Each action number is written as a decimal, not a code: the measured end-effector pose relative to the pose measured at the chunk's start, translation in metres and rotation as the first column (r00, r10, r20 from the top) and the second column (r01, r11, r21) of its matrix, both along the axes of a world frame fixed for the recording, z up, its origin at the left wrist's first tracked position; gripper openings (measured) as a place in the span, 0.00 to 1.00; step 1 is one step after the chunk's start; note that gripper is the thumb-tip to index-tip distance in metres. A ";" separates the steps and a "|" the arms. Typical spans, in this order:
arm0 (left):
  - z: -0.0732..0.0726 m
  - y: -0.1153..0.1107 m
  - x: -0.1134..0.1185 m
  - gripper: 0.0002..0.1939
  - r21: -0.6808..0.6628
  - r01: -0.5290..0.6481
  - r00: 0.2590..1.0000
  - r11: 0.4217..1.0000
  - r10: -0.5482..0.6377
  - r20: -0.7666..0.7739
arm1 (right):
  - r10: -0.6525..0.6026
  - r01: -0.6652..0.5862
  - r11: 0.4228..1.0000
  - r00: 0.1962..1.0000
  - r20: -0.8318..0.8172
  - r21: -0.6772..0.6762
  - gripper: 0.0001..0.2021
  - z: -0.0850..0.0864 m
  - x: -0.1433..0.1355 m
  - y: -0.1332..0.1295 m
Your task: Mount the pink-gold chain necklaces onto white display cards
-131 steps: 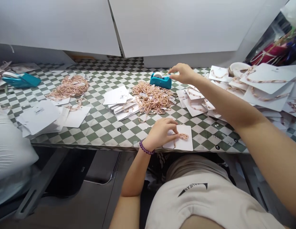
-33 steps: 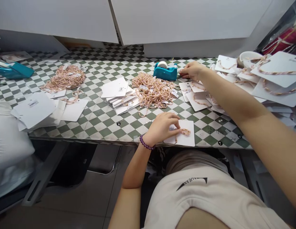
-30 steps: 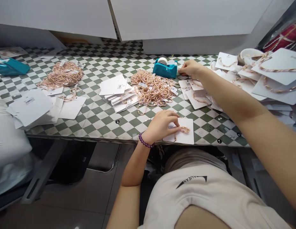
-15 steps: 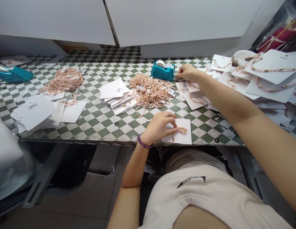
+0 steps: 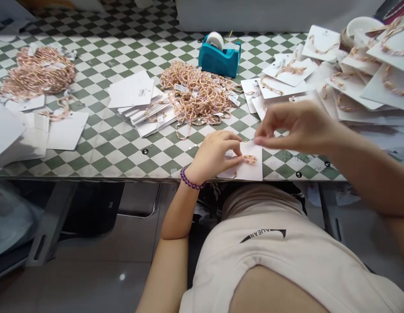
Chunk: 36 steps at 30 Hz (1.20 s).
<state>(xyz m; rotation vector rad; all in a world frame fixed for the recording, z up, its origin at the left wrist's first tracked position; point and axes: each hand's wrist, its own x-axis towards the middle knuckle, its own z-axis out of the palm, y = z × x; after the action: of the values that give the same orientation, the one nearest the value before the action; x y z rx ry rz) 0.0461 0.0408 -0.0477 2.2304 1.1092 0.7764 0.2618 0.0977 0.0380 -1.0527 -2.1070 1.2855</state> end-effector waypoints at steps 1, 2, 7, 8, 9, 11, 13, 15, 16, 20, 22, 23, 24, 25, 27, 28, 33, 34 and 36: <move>0.000 0.000 0.000 0.08 0.001 -0.001 1.000 1.000 0.001 -0.002 | 0.076 -0.079 0.994 0.996 0.051 0.069 0.10 -0.006 0.001 -0.017; 0.001 0.000 0.000 0.08 0.002 -0.004 1.000 1.000 0.004 -0.005 | 0.124 -0.133 0.985 0.988 0.087 0.107 0.10 -0.012 0.001 -0.029; 0.002 -0.001 0.000 0.06 -0.022 -0.020 0.999 1.000 0.019 -0.042 | 0.175 -0.217 0.963 0.954 0.242 0.158 0.06 -0.037 -0.002 -0.042; 0.002 0.000 0.000 0.07 -0.027 -0.020 0.999 0.999 0.019 -0.046 | 0.172 -0.228 0.956 0.946 0.274 0.187 0.06 -0.039 -0.004 -0.041; 0.003 0.000 0.001 0.07 -0.028 -0.017 0.999 0.999 0.016 -0.047 | 0.167 -0.238 0.947 0.939 0.300 0.218 0.06 -0.041 -0.007 -0.041; 0.003 0.000 0.001 0.07 -0.022 -0.011 0.999 1.000 0.010 -0.046 | 0.154 -0.251 0.930 0.931 0.332 0.270 0.07 -0.043 -0.010 -0.041; 0.002 0.001 0.001 0.06 -0.019 -0.006 0.999 1.000 0.005 -0.047 | 0.144 -0.257 0.917 0.926 0.348 0.306 0.09 -0.043 -0.013 -0.043; 0.002 0.001 0.000 0.06 -0.017 -0.001 0.999 1.000 0.000 -0.050 | 0.138 -0.261 0.908 0.924 0.356 0.327 0.09 -0.043 -0.014 -0.045; 0.002 0.001 0.000 0.06 -0.015 0.000 0.999 1.000 -0.001 -0.051 | 0.135 -0.262 0.905 0.924 0.358 0.335 0.09 -0.043 -0.014 -0.046; 0.002 0.001 0.000 0.07 -0.006 0.003 0.999 1.000 -0.003 -0.047 | 0.126 -0.270 0.888 0.921 0.367 0.373 0.08 -0.045 -0.013 -0.048; 0.002 0.001 0.000 0.07 -0.006 0.005 0.999 1.000 -0.005 -0.047 | 0.118 -0.280 0.868 0.918 0.378 0.410 0.07 -0.047 -0.012 -0.049; 0.002 0.001 0.000 0.07 -0.004 0.007 0.999 1.000 -0.007 -0.047 | 0.112 -0.288 0.853 0.916 0.386 0.435 0.07 -0.048 -0.012 -0.050; 0.001 0.002 0.000 0.06 -0.003 0.008 0.999 1.000 -0.008 -0.047 | 0.106 -0.297 0.835 0.913 0.394 0.464 0.06 -0.049 -0.012 -0.052; 0.001 0.002 0.000 0.07 -0.001 0.008 0.999 1.000 -0.008 -0.047 | 0.099 -0.306 0.814 0.911 0.400 0.494 0.07 -0.050 -0.012 -0.053; 0.000 0.002 0.000 0.08 0.005 0.005 0.999 1.000 -0.004 -0.043 | 0.097 -0.329 0.768 0.908 0.408 0.550 0.07 -0.052 -0.012 -0.056; 0.000 0.002 0.000 0.09 0.009 0.001 0.999 1.000 -0.001 -0.038 | 0.103 -0.346 0.743 0.905 0.413 0.573 0.07 -0.054 -0.011 -0.058; -0.001 0.002 0.000 0.11 0.013 -0.005 1.000 1.000 0.005 -0.021 | 0.142 -0.458 0.622 0.864 0.484 0.635 0.09 -0.058 -0.009 -0.060; -0.001 0.002 0.000 0.11 0.011 -0.005 1.000 1.000 0.005 -0.022 | 0.140 -0.477 0.594 0.854 0.501 0.648 0.10 -0.058 -0.008 -0.060; -0.001 0.002 -0.001 0.11 0.007 -0.005 1.000 1.000 0.005 -0.026 | 0.137 -0.507 0.519 0.844 0.518 0.688 0.10 -0.059 -0.007 -0.059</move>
<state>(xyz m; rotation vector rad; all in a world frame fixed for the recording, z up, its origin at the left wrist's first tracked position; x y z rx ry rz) 0.0454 0.0423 -0.0487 2.2503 1.1263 0.7555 0.2548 0.0386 -0.0210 -0.4993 -2.8572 0.0423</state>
